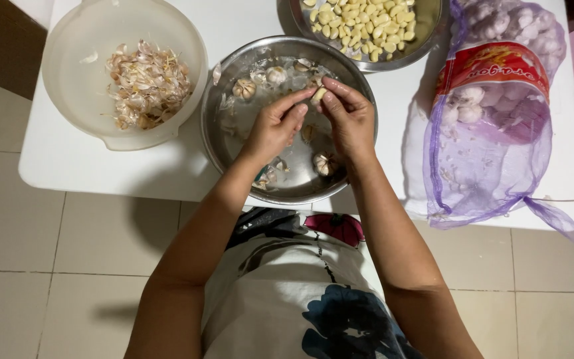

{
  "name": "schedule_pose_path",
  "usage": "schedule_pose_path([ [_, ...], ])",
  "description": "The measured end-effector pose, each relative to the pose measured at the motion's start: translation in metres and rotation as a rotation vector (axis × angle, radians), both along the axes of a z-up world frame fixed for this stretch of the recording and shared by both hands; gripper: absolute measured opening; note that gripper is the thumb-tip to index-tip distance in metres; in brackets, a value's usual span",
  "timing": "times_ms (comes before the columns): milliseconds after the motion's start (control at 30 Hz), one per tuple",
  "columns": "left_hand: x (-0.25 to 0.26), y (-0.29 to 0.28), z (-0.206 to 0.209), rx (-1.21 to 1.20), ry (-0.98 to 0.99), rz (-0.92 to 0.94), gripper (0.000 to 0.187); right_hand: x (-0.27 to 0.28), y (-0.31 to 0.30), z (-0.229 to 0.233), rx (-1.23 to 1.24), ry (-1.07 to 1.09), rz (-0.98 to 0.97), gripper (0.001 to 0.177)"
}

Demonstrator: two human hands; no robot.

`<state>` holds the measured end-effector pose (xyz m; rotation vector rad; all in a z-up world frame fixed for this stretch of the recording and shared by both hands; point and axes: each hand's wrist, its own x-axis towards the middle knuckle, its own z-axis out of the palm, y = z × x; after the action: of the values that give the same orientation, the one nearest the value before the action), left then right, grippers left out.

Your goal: A person is peeling individual garlic cloves by hand and with the help of a small knife, separating the skins into one bowl and the peeled cloves into a metal tray.

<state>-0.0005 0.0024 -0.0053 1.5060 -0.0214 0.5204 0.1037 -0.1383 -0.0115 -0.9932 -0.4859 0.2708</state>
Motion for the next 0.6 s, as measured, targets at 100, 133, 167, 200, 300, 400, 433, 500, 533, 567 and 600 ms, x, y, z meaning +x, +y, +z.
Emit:
schedule_pose_path([
  [100, -0.006, 0.0, 0.009, -0.2, 0.109, -0.091, 0.032, 0.005, 0.002, -0.01, 0.027, 0.09, -0.005, 0.027],
  [133, -0.006, 0.0, 0.009, -0.222, 0.118, -0.1, 0.033, 0.005, 0.002, -0.011, 0.042, 0.127, 0.013, 0.026],
  [167, -0.007, 0.001, 0.008, -0.244, 0.126, -0.108, 0.034, 0.006, 0.003, -0.012, 0.057, 0.164, 0.033, 0.026],
  [200, -0.007, 0.0, 0.009, -0.243, 0.127, -0.109, 0.034, 0.005, 0.003, -0.011, 0.058, 0.165, 0.032, 0.026],
  [300, -0.008, 0.0, 0.013, -0.246, 0.14, -0.116, 0.035, 0.008, 0.002, -0.013, 0.062, 0.186, 0.044, 0.027],
  [400, -0.012, 0.001, 0.022, -0.251, 0.123, -0.066, 0.037, 0.013, 0.001, -0.021, 0.126, 0.224, 0.06, 0.026],
  [433, -0.012, 0.001, 0.023, -0.223, 0.122, -0.079, 0.038, 0.015, 0.001, -0.022, 0.125, 0.255, 0.054, 0.026],
  [500, -0.014, -0.002, 0.03, -0.194, 0.122, -0.092, 0.039, 0.016, 0.0, -0.024, 0.124, 0.286, 0.047, 0.027],
  [533, -0.016, -0.005, 0.035, -0.168, 0.117, -0.107, 0.04, 0.016, 0.0, -0.023, 0.11, 0.284, 0.049, 0.026],
  [567, -0.017, -0.007, 0.041, -0.141, 0.113, -0.124, 0.041, 0.016, -0.001, -0.022, 0.097, 0.283, 0.05, 0.026],
  [600, -0.016, -0.007, 0.038, -0.141, 0.113, -0.125, 0.041, 0.018, -0.001, -0.025, 0.097, 0.283, 0.049, 0.026],
])
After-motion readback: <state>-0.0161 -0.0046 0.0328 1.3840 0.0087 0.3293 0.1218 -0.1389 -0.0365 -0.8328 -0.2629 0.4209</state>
